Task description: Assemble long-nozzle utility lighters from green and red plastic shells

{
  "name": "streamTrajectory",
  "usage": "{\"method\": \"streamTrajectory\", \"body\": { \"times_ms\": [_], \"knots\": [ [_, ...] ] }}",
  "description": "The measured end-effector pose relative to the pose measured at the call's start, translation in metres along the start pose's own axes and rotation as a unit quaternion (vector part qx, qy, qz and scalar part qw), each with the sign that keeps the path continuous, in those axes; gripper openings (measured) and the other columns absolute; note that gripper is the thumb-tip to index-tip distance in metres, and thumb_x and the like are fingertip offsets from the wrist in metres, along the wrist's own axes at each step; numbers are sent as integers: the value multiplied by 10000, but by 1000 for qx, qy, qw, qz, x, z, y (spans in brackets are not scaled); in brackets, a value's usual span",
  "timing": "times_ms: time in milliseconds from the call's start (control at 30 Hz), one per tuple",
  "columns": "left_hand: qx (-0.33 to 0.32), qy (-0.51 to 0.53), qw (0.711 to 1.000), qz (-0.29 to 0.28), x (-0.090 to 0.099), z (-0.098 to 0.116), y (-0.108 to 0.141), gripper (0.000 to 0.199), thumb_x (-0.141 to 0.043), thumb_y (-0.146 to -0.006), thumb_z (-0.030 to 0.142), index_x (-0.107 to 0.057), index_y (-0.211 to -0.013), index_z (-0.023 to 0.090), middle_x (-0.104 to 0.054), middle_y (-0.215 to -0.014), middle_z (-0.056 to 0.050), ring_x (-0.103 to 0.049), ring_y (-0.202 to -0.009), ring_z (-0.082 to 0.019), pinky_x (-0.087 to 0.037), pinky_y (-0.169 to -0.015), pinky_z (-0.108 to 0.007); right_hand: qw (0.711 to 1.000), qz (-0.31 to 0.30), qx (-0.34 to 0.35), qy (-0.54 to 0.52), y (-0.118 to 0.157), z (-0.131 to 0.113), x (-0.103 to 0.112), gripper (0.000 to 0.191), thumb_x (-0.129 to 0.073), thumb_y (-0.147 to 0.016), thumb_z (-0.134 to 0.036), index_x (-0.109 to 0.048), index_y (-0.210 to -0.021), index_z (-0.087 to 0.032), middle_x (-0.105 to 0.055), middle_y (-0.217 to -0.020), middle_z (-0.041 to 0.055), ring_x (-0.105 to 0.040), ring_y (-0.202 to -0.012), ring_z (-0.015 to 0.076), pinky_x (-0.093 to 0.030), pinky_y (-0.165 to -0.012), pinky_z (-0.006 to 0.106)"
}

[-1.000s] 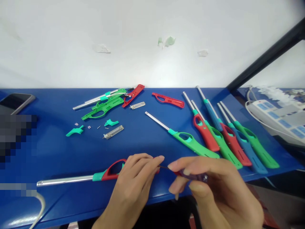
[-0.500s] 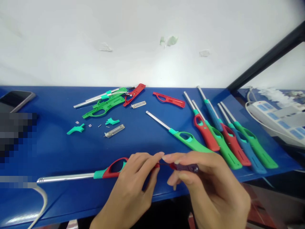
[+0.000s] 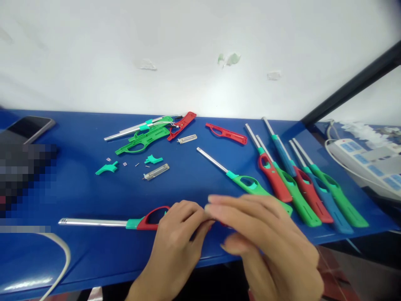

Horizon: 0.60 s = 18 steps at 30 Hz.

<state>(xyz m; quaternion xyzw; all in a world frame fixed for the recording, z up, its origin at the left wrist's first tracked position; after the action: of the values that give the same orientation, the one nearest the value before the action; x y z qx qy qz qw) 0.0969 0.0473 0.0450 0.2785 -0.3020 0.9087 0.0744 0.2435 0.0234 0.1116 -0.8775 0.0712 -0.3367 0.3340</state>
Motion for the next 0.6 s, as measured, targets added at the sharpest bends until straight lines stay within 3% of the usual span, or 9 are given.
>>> {"method": "streamTrajectory", "body": {
  "times_ms": [100,200,300,433,600],
  "knots": [
    [2,-8,1000,8,3,2,-1,247,-494,-1096,157,-635,-899,207,-695,-819,8,-651,-703,-155,-524,-644,-299,997,-4,-10,-76,-2,-2,1,266,-542,-1064,-116,-767,-1170,-211,-817,-1230,9,-787,-1101,173,-653,-945,248],
    [-5,17,1000,-10,3,3,-2,228,-491,-1093,138,-650,-948,214,-709,-859,10,-673,-725,-146,-554,-670,-280,990,63,-20,-123,-1,-2,-3,263,-626,-971,3,-772,-1000,-213,-831,-986,-42,-803,-845,117,-657,-735,182],
    [-15,32,999,-24,0,3,-2,195,-497,-1097,162,-668,-1014,207,-726,-908,-10,-706,-796,-167,-592,-733,-303,990,101,-17,-92,1,-1,-8,239,-731,-926,-7,-789,-985,-231,-831,-968,-52,-796,-814,135,-667,-745,216],
    [1,26,999,-30,-2,3,0,165,-517,-1097,186,-673,-1044,197,-746,-969,-33,-720,-846,-190,-612,-767,-334,994,54,-10,-90,2,0,-8,320,-695,-950,-16,-806,-1149,-241,-840,-1147,-10,-828,-956,205,-699,-811,282],
    [-2,31,999,-43,-3,1,2,212,-483,-1116,199,-691,-1139,173,-753,-1017,-66,-730,-892,-205,-639,-757,-344,995,82,-5,-53,12,3,1,401,-750,-867,48,-829,-1105,-265,-792,-1059,-14,-787,-847,158,-687,-709,237]
  ]
}}
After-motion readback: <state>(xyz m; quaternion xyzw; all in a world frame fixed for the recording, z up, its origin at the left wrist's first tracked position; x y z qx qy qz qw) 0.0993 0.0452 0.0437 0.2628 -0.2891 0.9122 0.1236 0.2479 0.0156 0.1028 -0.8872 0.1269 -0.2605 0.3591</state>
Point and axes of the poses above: each hand's wrist, its own y-axis away from the middle knuckle, its own x-axis out of the back of the hand, z = x × y, the point moved 3 cm from there along -y, towards the middle knuckle
